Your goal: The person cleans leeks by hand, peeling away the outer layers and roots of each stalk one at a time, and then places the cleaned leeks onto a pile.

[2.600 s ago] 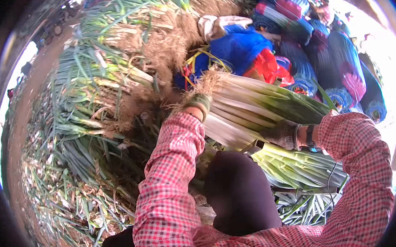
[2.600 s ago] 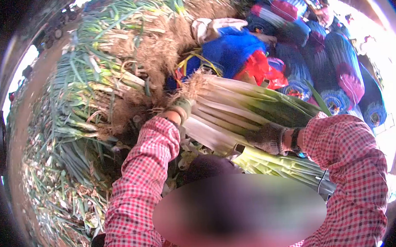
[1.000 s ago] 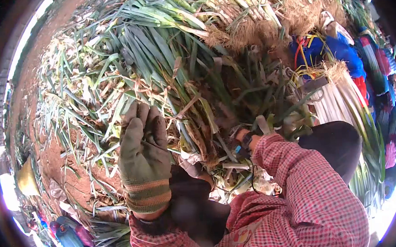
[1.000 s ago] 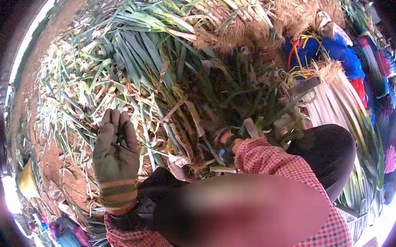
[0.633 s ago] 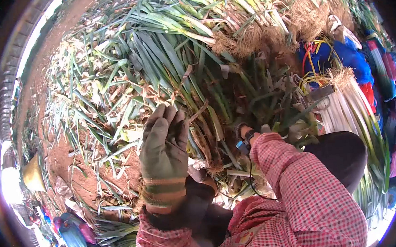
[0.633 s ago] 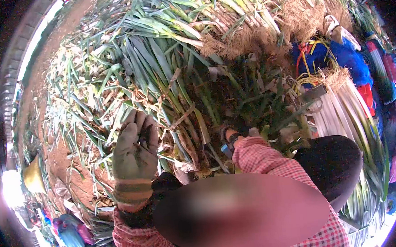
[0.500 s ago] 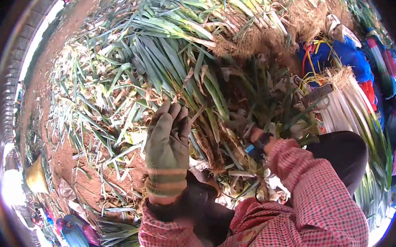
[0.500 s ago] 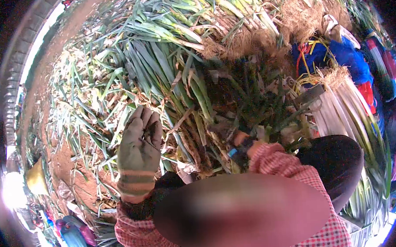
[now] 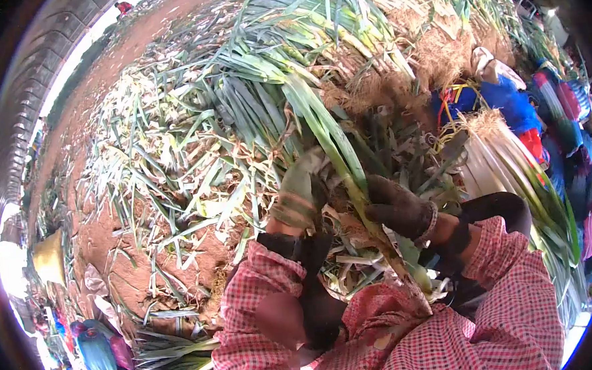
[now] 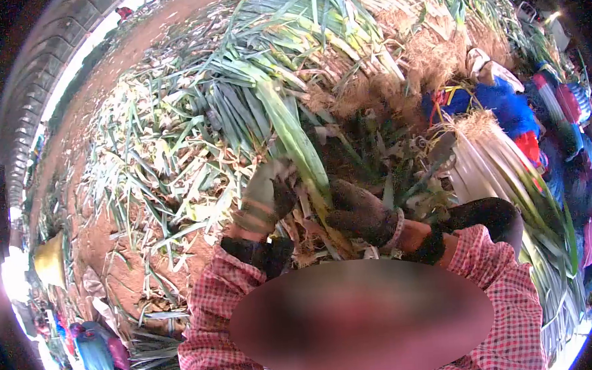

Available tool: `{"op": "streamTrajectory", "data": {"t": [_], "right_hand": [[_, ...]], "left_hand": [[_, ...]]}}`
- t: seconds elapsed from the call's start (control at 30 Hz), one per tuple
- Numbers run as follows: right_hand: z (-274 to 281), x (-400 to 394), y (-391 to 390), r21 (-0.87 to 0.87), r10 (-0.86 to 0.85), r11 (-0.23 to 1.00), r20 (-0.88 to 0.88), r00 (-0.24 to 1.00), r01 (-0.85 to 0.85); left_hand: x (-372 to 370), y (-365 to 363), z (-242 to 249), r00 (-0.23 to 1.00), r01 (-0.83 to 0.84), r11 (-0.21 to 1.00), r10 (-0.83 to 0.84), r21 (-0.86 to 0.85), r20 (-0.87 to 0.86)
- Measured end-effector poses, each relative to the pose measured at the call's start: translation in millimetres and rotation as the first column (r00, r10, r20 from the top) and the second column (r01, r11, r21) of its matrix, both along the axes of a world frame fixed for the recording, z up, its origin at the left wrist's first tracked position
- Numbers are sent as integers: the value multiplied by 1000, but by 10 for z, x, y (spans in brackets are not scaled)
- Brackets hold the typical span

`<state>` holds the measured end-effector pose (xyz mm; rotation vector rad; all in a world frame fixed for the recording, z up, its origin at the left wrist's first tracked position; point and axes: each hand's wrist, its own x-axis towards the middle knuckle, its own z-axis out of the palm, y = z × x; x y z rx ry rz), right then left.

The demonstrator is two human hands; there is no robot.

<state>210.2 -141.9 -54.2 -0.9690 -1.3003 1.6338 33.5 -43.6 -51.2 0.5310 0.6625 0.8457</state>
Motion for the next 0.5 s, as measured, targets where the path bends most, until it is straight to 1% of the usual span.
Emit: {"op": "streamTrajectory", "data": {"t": [0.03,0.07,0.1,0.17,0.2,0.23,0.3,0.33,0.37,0.4,0.43,0.47,0.5], "right_hand": [[165,-19,5,82,-32,996,173,984,18],[340,-113,-9,132,-79,990,165,983,57],[369,-120,-9,145,-86,987,167,982,62],[401,-147,9,234,-128,971,377,917,39],[525,-201,-32,204,-148,977,425,893,64],[556,-228,-56,211,-144,976,425,894,57],[589,-282,-90,308,-247,945,466,850,106],[543,-292,-106,310,-244,945,465,851,102],[433,-272,-114,370,-324,914,425,845,165],[311,-220,-114,424,-401,876,382,833,228],[168,-85,-95,424,-399,877,384,833,225],[18,109,-57,176,-399,915,268,877,363],[23,175,-7,-97,-427,892,148,892,442]], "left_hand": [[29,29,83,996,13,995,-22,99,91],[58,59,168,981,17,981,-53,192,185],[34,69,241,980,21,979,-60,205,188],[-23,60,379,974,-5,981,-38,192,222],[-16,-13,545,976,-97,978,57,186,211],[-49,2,546,975,-105,976,63,193,212],[-130,94,541,960,-173,972,131,160,247],[-185,97,587,963,-88,959,13,270,269],[-166,161,548,936,-151,970,77,192,344],[-207,136,590,945,-173,958,96,231,312],[-279,121,638,953,-193,944,115,269,281],[-358,158,646,926,-184,937,64,297,373],[-404,123,732,944,-300,886,224,353,242]]}}
